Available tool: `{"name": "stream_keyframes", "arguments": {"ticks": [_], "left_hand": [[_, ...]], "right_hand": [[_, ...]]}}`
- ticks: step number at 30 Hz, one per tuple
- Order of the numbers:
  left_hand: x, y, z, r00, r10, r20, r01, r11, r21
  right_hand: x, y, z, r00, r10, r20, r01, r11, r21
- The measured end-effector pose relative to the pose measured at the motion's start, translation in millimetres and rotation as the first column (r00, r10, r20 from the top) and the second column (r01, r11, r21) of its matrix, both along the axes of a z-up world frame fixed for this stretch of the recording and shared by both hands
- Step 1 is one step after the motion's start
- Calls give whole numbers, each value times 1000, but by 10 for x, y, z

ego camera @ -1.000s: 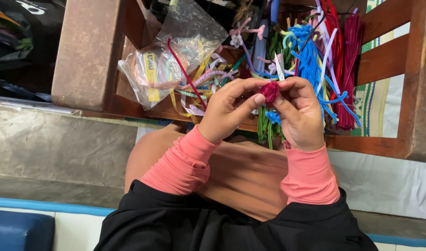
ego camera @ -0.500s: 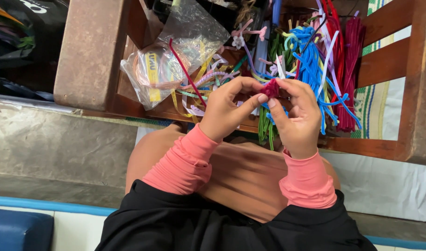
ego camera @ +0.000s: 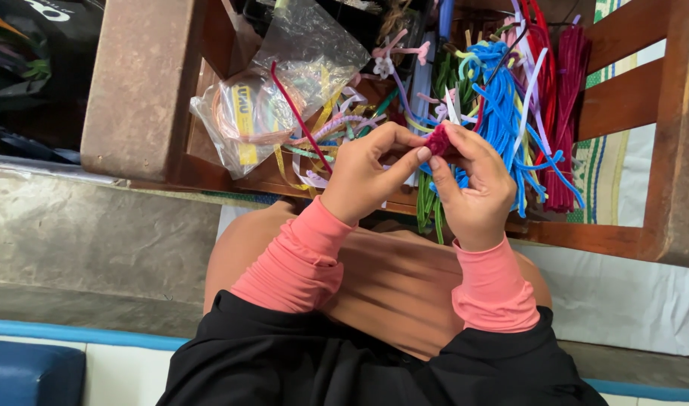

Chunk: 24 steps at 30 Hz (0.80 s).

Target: Twisting and coiling pipe cleaners by hand and using a forming tool to create decorative floral shapes.

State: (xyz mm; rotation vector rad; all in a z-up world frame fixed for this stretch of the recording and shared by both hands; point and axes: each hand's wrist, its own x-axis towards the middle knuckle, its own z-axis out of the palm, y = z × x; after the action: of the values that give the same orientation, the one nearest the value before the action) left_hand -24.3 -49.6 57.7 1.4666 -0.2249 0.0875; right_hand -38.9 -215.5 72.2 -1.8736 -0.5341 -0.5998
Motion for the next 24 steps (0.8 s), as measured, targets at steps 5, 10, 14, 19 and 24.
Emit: {"name": "stream_keyframes", "arguments": {"ticks": [5,10,14,19,24], "left_hand": [[34,-17,25,1000,-7,15,7,1000,23],[94,-50,41,1000,-1,21,1,1000,18],[251,-3,-54,999,34,25,-34,999,-21],[584,26,-487,986,122,113,-155,920,360],[750,-311,-1114,945,-66,322,-275,375,885]], "right_hand": [[31,-43,-59,1000,-9,-28,9,1000,20],[80,-84,-149,998,1,-67,3,999,55],[145,-264,-280,984,40,-174,-8,983,182],[323,-580,-331,970,16,-242,58,954,293],[440,-742,-460,865,131,-484,151,853,499]]}}
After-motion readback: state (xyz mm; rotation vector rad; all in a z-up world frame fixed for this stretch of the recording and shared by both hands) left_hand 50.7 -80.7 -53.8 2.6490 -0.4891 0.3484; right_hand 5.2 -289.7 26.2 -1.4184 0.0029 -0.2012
